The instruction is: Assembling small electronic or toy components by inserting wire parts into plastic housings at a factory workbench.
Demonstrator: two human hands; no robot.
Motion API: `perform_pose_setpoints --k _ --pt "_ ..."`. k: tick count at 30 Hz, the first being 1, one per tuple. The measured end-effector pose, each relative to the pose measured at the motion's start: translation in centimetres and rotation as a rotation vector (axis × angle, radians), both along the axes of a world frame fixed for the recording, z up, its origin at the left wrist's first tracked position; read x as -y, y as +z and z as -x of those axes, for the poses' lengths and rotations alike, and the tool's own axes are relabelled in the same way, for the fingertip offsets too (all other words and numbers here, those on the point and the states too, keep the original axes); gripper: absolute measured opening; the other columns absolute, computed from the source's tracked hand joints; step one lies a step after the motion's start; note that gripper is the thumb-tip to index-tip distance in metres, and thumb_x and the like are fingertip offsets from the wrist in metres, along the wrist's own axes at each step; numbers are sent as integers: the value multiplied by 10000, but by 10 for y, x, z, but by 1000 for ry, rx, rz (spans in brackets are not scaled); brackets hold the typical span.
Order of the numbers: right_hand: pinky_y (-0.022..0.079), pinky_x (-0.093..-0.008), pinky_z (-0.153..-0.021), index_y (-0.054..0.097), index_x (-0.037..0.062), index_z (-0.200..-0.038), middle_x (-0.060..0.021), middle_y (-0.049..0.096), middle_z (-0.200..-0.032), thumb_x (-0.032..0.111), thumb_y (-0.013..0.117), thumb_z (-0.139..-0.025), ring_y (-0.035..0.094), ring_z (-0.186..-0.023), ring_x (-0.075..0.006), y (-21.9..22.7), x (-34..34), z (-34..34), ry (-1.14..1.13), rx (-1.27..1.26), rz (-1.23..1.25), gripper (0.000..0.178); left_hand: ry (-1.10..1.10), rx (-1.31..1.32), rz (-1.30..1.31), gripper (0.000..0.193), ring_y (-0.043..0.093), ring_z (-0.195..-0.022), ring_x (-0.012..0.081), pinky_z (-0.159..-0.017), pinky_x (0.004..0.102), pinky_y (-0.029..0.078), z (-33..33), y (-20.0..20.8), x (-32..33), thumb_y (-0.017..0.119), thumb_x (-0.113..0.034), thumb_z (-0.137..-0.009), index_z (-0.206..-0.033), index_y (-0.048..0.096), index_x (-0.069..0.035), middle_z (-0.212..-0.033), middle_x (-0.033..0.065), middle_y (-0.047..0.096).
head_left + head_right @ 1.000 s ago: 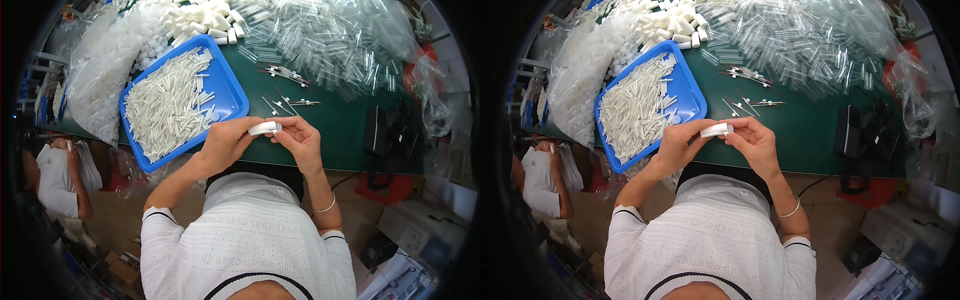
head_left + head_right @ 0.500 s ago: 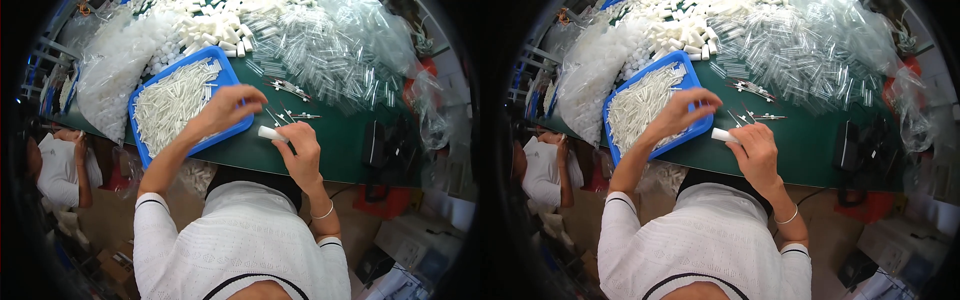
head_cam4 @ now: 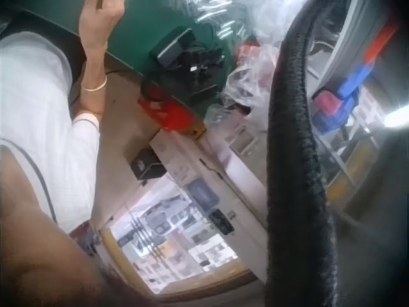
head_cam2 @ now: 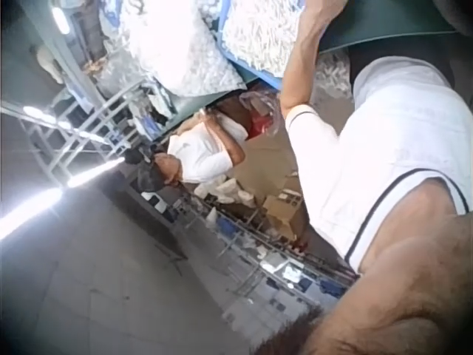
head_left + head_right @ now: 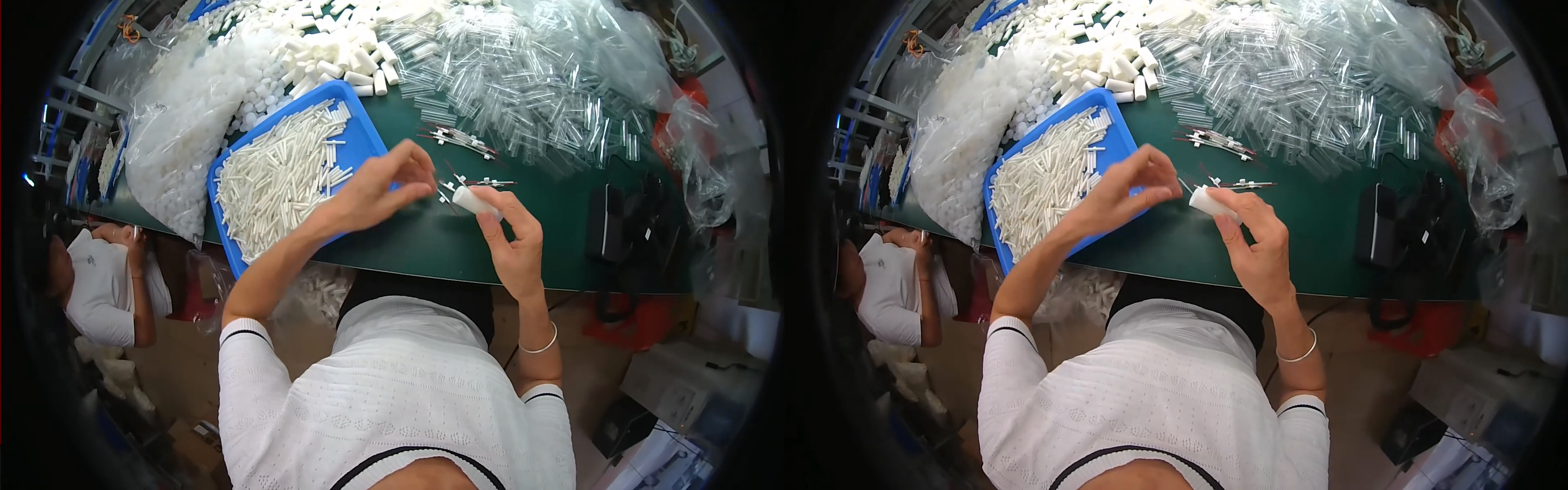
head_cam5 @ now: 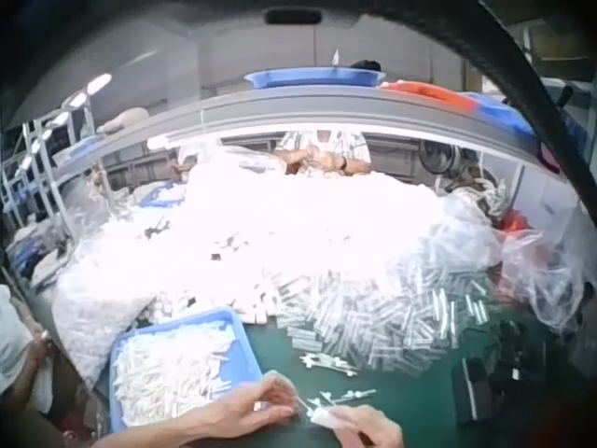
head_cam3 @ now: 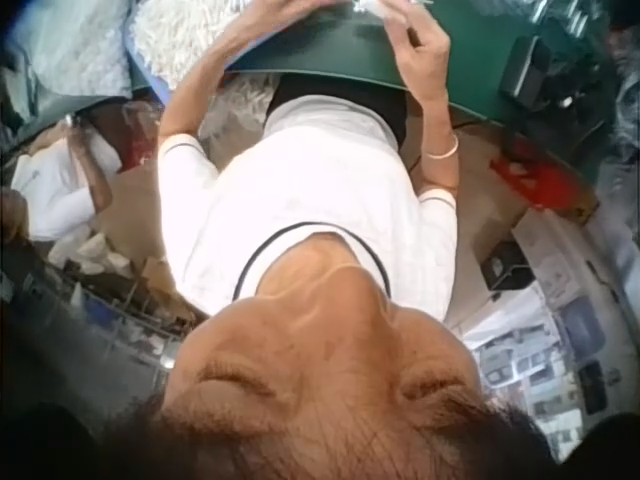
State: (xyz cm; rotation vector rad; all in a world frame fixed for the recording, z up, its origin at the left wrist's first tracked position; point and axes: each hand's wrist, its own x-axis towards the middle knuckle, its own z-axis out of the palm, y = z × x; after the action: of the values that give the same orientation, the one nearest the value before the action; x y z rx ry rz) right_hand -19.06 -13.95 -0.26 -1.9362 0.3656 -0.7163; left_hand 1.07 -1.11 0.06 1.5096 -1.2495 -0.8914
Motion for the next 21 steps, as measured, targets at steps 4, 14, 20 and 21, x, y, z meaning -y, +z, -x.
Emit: perform_pose_setpoints --k 4,14,20,21 --pt "470 -334 -767 671 69 -1071 -102 672 -937 23 635 -848 621 -838 -253 2 -6 -1 79 -27 93 230 -84 -384 -52 311 551 -965 102 -864 263 457 30 -8 -25 529 -108 -976 -1270 496 -11 -1036 60 582" --pt "473 -407 -766 611 69 -1050 -123 649 -915 4 660 -792 617 -822 -302 10 -20 1 278 -67 399 271 20 142 -53 269 599 -798 207 -729 320 486 52 -3 -46 636 -72 -884 -1140 572 -16 -895 109 601" --pt "517 -256 -689 555 8 -1115 -74 656 -871 11 714 -788 635 -756 -132 15 -2 12 393 -262 -120 364 -87 -123 -184 233 452 -663 92 -595 252 389 45 7 -53 554 -201 -969 -1124 594 -31 -722 25 507" --pt "514 -237 -649 566 -4 -1078 -66 650 -830 0 690 -813 628 -714 -110 8 -3 14 417 -278 -256 293 -104 -137 -181 240 446 -660 93 -591 257 385 50 7 -49 526 -220 -985 -1114 594 -30 -715 23 500"
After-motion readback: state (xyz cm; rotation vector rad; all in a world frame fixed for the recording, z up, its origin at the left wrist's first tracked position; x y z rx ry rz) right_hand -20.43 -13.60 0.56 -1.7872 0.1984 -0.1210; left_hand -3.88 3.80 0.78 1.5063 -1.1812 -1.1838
